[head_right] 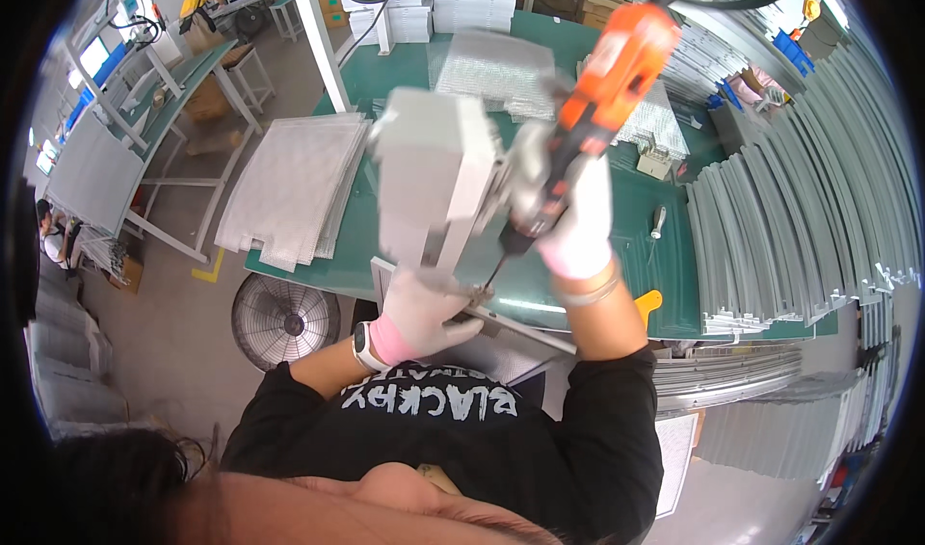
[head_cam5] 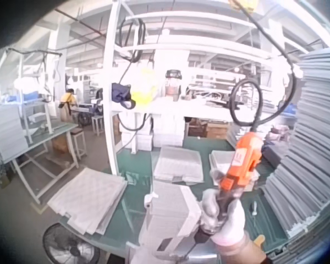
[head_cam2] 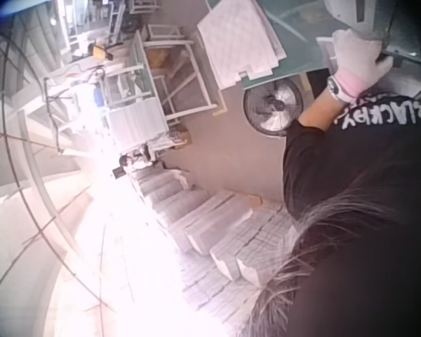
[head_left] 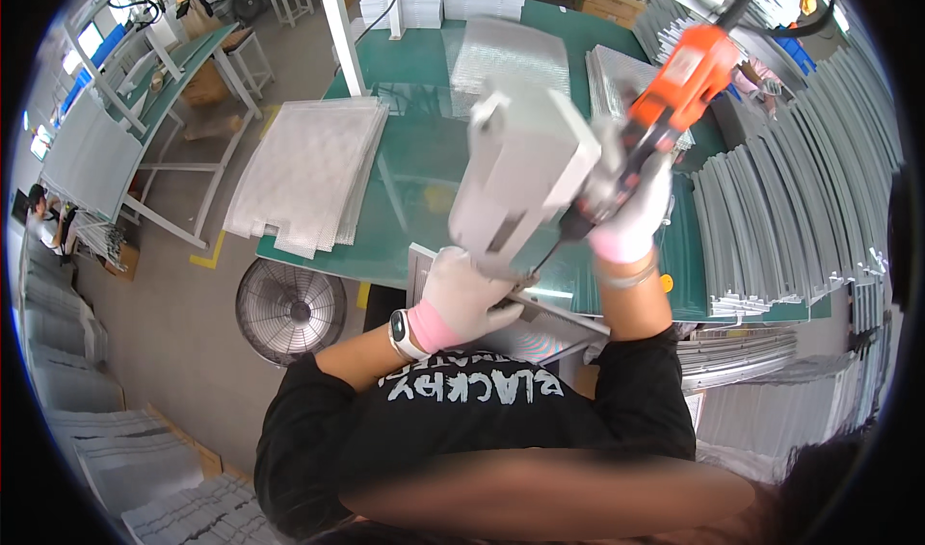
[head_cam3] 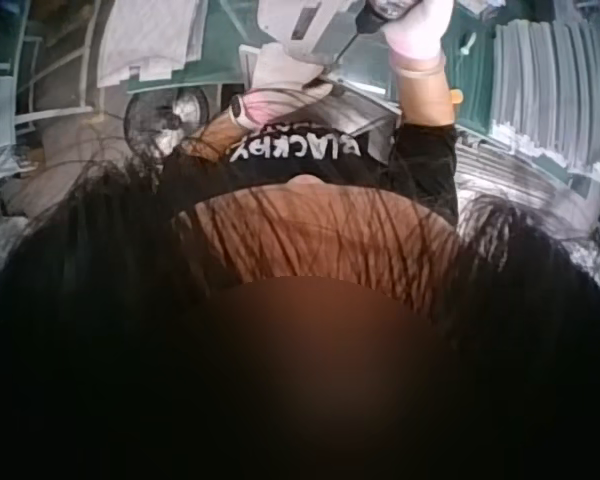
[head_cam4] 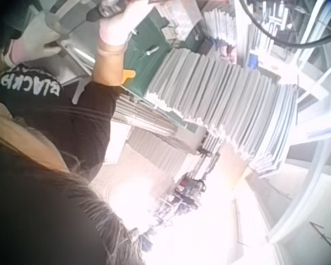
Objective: Assembling metal mesh filters by fitting frames and securing components using a mallet and power screwdriver.
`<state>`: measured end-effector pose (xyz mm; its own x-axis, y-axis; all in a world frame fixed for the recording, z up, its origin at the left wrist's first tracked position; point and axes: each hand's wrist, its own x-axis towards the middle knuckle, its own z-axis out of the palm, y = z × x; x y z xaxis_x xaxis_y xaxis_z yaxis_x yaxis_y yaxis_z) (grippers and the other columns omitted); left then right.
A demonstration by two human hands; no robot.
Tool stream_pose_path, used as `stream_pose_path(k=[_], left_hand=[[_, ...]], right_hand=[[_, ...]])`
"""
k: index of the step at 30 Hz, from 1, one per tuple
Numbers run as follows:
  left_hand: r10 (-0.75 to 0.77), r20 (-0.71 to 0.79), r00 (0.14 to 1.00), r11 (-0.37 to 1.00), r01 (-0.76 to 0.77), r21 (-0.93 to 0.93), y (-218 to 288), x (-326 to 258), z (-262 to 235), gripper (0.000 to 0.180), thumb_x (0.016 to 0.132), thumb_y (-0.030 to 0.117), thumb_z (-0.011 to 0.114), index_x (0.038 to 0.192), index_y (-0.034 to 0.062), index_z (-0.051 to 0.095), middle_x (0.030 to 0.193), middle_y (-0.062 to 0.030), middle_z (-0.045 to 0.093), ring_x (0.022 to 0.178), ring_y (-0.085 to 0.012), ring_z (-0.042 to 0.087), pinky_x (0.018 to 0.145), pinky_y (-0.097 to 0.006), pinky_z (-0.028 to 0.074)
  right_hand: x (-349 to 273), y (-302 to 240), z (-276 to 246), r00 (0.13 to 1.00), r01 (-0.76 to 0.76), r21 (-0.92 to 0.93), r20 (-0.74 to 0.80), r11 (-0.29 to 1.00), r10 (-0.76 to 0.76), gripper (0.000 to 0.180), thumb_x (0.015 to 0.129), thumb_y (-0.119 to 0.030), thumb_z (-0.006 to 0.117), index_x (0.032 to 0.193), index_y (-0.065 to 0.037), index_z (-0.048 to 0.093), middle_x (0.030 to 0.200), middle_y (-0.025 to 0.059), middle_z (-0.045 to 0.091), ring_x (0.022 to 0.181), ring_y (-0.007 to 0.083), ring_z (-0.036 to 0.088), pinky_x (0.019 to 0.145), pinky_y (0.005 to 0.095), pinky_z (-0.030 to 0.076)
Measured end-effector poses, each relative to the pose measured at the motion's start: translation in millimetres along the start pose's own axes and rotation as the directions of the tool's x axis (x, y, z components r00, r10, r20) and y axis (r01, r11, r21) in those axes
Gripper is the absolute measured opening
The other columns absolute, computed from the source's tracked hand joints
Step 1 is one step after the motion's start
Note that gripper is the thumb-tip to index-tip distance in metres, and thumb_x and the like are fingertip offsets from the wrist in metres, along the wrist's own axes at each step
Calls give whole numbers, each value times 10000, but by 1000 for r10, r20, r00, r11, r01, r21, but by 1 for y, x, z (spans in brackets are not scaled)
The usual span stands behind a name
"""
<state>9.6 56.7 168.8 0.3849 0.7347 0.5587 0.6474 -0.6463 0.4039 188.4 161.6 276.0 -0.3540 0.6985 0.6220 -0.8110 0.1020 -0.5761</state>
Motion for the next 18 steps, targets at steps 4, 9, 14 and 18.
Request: stream_pose_path(k=[4,9,14,18], left_hand=[[46,-17,999,976,-41,215,-20,22,-17,243,727,343,719,837,138,645,644,-41,529,618,-254,538,606,-413,382],[-72,-69,995,958,88,272,-82,80,-38,260,789,380,655,760,122,660,710,-91,628,698,-279,608,687,-423,421],[-358,94,929,882,303,361,-122,154,-65,395,820,471,575,808,97,701,802,-103,694,799,-266,682,748,-386,525],[-423,121,898,847,345,405,-130,175,-70,458,836,522,562,954,109,721,908,-120,702,888,-295,671,799,-381,521]], right_hand=[[41,-54,18,958,106,-523,-175,846,-228,366,985,-339,508,1171,-25,479,846,34,538,650,55,453,572,203,379],[75,-108,13,849,168,-966,42,194,-526,606,955,-88,559,1480,1,269,1137,79,555,938,103,538,839,233,427],[89,-158,-31,788,147,-872,389,-467,-477,619,948,-76,550,1497,-83,266,1323,190,500,1195,259,524,1031,345,391],[77,-157,-37,808,149,-764,460,-628,-368,526,896,6,510,1410,7,397,1282,224,516,1196,315,524,1035,360,388]])
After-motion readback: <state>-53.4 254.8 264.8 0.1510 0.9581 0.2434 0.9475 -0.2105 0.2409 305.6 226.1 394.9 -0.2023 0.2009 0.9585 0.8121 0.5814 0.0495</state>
